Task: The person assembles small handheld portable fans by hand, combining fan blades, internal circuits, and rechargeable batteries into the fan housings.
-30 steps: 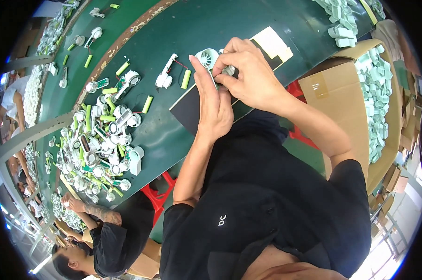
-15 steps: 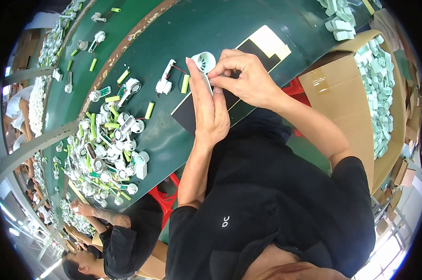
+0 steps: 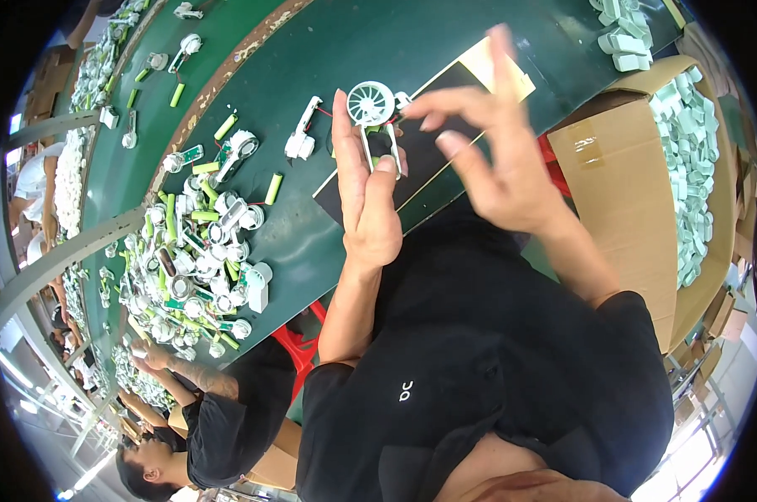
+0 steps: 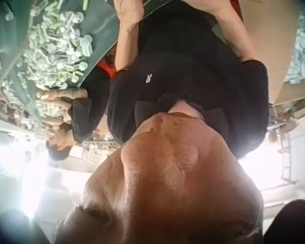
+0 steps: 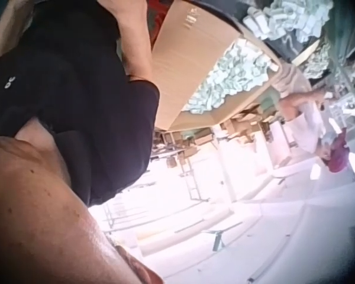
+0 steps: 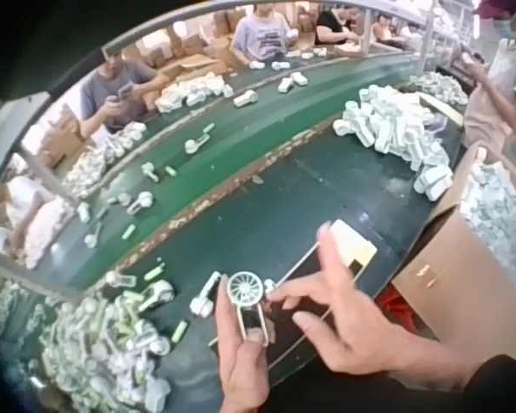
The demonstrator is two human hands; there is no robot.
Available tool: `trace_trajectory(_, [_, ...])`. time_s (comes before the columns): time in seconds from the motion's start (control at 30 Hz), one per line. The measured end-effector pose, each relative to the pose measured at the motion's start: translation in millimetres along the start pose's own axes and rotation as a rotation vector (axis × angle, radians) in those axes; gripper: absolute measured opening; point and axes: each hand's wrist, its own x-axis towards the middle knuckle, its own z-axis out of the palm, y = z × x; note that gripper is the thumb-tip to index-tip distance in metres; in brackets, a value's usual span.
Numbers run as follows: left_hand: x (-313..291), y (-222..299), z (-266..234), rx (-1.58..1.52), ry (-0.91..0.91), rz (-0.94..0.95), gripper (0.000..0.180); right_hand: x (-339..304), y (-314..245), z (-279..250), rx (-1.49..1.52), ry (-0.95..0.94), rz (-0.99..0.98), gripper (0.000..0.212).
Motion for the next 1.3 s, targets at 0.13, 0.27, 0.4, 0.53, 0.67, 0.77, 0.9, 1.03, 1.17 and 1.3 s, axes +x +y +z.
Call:
trace_trajectory(0.13, [-1, 2, 2, -0.083, 0.015, -0.020, 0.069, 12, -2, -8, 0.211, 0.200, 0.079, 0.069])
trace_trajectory(0.27, [-4, 1, 7, 0.058, 0.016, 0.020, 0.065, 8, 8, -12, 0.118, 0.154, 0.114, 0.062])
trace_trajectory(0.4, [-6, -3, 2, -0.036, 0.041, 0.024, 0.056, 0, 15, -4, 0.179, 0.088, 0.142, 0.059])
trace_trajectory(0.53, [-3, 0, 1, -0.074, 0.058, 0.059, 0.050, -5, 21, 1, 0.178, 0.044, 0.168, 0.057])
trace_trajectory(0.67, [-1, -2, 6, -0.144, 0.133, 0.045, 0.050, -10, 34, 5, 0.400, -0.099, 0.461, 0.043])
trace_trajectory(0.77, [-1, -9, 4, -0.189, 0.103, 0.038, 0.050, -11, 47, 11, 0.898, -0.287, 0.866, 0.058])
trace_trajectory(0.9, [1, -9, 5, -0.136, 0.183, 0.038, 0.050, -12, 43, 27, 1.146, -0.246, 0.939, 0.046])
trace_trajectory(1.03, [3, -12, 6, -0.081, 0.224, 0.007, 0.049, -12, 35, 30, 1.000, 0.147, 0.711, 0.030])
trace_trajectory(1.17, [3, -13, -6, -0.110, 0.138, -0.166, 0.064, -8, 24, 21, 0.873, 0.288, 0.450, 0.041])
trace_trajectory(1.3, [4, -5, 2, -0.076, 0.133, -0.191, 0.070, -4, 20, 12, 0.706, 0.131, 0.388, 0.041])
